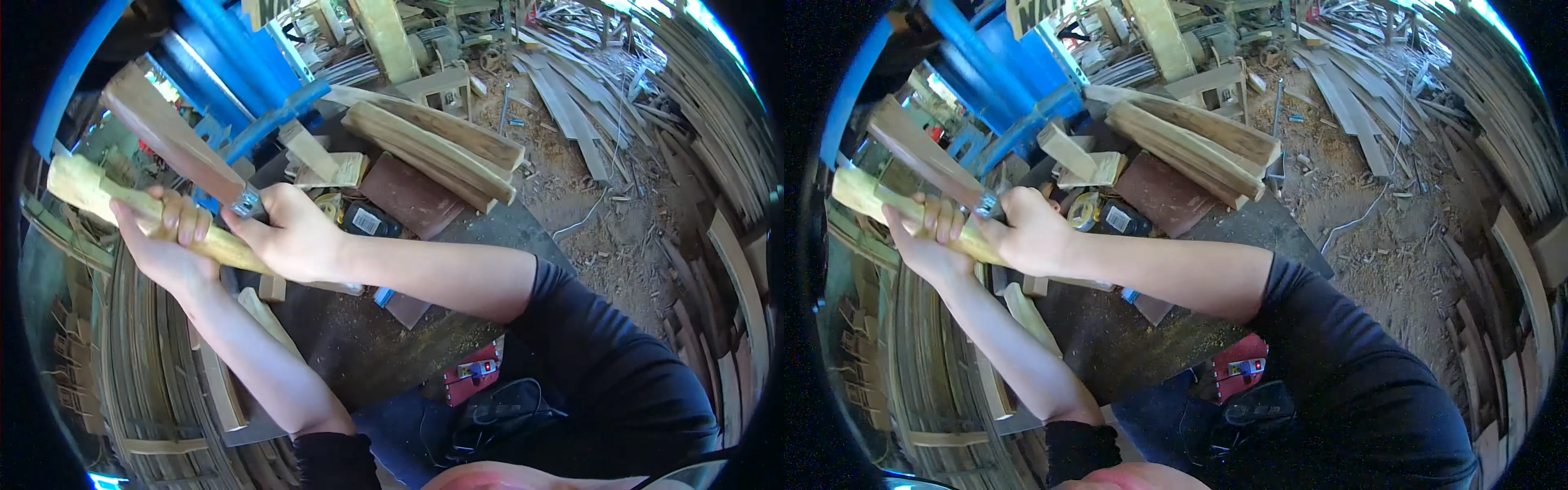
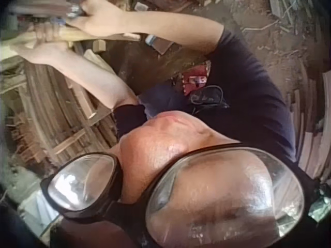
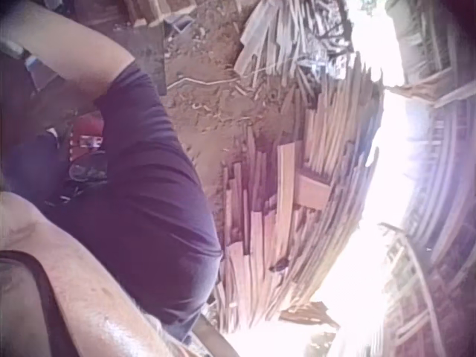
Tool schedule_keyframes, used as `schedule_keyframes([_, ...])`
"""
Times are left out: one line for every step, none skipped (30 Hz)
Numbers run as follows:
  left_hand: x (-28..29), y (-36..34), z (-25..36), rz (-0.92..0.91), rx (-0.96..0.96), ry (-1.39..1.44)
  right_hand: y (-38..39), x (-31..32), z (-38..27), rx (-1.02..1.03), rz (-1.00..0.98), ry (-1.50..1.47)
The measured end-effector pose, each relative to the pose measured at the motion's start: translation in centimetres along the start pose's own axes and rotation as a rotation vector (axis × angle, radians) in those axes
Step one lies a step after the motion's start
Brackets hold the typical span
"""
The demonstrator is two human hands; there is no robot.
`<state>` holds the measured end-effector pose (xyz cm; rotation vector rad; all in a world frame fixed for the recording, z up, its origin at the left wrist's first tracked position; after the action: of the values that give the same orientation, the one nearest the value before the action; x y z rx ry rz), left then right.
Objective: The person carves a long, thin piece of wood using a chisel, repeatedly shaving off thin layers to shape the wood. The person holds the wood with one hand and uses the chisel with the other, working on a cluttered workbench in a workshop.
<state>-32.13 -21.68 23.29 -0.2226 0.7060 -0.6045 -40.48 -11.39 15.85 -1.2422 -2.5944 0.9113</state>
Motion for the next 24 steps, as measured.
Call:
schedule_keyframes([0.0, 0.2, 0.2, -0.005, -0.024, -0.023, -0.1, 0.4, -2.0, 0.009, -0.004, -0.062])
schedule_keyframes([-0.5, 0.4, 0.1, -0.016, -0.037, -0.034, -0.2, 1.2, -3.6, 0.017, 0.001, -0.11])
schedule_keyframes([-0.5, 0.7, -0.2, 0.053, -0.026, -0.052, -0.3, 1.8, -4.8, 0.061, 0.019, -0.138])
schedule_keyframes([-0.5, 1.0, 0.0, 0.123, -0.027, -0.079, -0.3, 2.0, -6.1, 0.11, 0.033, -0.181])
schedule_keyframes([-0.3, 1.4, 0.3, 0.194, -0.03, -0.106, -0.3, 2.4, -7.5, 0.158, 0.047, -0.223])
schedule_keyframes([0.7, 1.2, 1.1, 0.272, -0.132, -0.16, -0.1, 2.4, -8.2, 0.143, -0.01, -0.143])
schedule_keyframes([0.9, 1.6, 1.8, 0.35, -0.224, -0.216, 0.1, 2.2, -8.6, 0.084, -0.077, -0.166])
schedule_keyframes([0.4, 2.2, 2.4, 0.341, -0.29, -0.257, 0.4, 1.9, -9.0, 0.001, -0.177, -0.197])
schedule_keyframes([-0.2, 3.0, 3.0, 0.332, -0.357, -0.299, 0.7, 1.6, -9.4, -0.083, -0.278, -0.228])
schedule_keyframes([-1.6, 4.2, 2.1, 0.373, -0.237, -0.228, 0.8, 2.0, -9.7, -0.058, -0.299, -0.264])
schedule_keyframes([-2.0, 4.6, 2.1, 0.343, -0.325, -0.251, 0.6, 2.3, -9.6, -0.052, -0.284, -0.253])
schedule_keyframes([-2.5, 5.0, 1.7, 0.358, -0.307, -0.229, 0.4, 2.7, -9.5, -0.045, -0.269, -0.24])
schedule_keyframes([-3.1, 5.3, 1.5, 0.37, -0.296, -0.215, 0.1, 3.3, -9.5, -0.036, -0.252, -0.235])
schedule_keyframes([-2.2, 4.8, 1.6, 0.337, -0.339, -0.212, 0.1, 4.4, -10.6, -0.036, -0.244, -0.208])
schedule_keyframes([-1.5, 4.3, 1.8, 0.3, -0.384, -0.207, -0.1, 5.0, -11.5, -0.006, -0.235, -0.282])
schedule_keyframes([-3.0, 7.4, 3.5, 0.555, -0.85, -0.722, 0.0, 4.7, -12.6, 0.014, -0.238, -0.378])
schedule_keyframes([-4.2, 8.6, 4.3, 0.58, -0.957, -0.767, 0.0, 4.4, -13.5, 0.035, -0.24, -0.475])
schedule_keyframes([-5.6, 9.6, 3.3, 0.604, -1.032, -0.784, -0.1, 5.3, -15.0, 0.221, -0.227, -0.644])
schedule_keyframes([-5.3, 8.1, 2.6, 0.409, -0.733, -0.335, -0.2, 5.5, -14.4, 0.18, -0.247, -0.699])
schedule_keyframes([-5.4, 6.5, 1.4, 0.283, -0.561, -0.144, -0.4, 5.9, -13.8, 0.14, -0.267, -0.755])
schedule_keyframes([-5.5, 5.3, 0.9, 0.191, -0.389, 0.025, -0.5, 6.0, -14.1, 0.094, -0.295, -0.832])
schedule_keyframes([-3.9, 3.5, 1.1, 0.184, -0.359, -0.055, -0.7, 5.6, -13.0, -0.095, -0.313, -0.881])
schedule_keyframes([-3.5, 3.3, 1.2, 0.193, -0.326, -0.143, -1.2, 6.5, -13.2, 0.102, -0.162, -0.807])
schedule_keyframes([-3.0, 3.5, 0.7, 0.23, -0.301, -0.24, -1.7, 7.2, -12.1, 0.164, 0.0, -0.574])
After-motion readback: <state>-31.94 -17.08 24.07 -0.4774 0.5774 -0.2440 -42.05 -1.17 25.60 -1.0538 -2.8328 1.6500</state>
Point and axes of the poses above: each hand's wrist, its own y-axis away from the middle knuckle, its own x-axis out of the back of the hand, z = x × y, the point moved 9 cm from there along -y, towards the middle knuckle, and after that the axes turned 11 degrees about z, right-handed, at the moved point
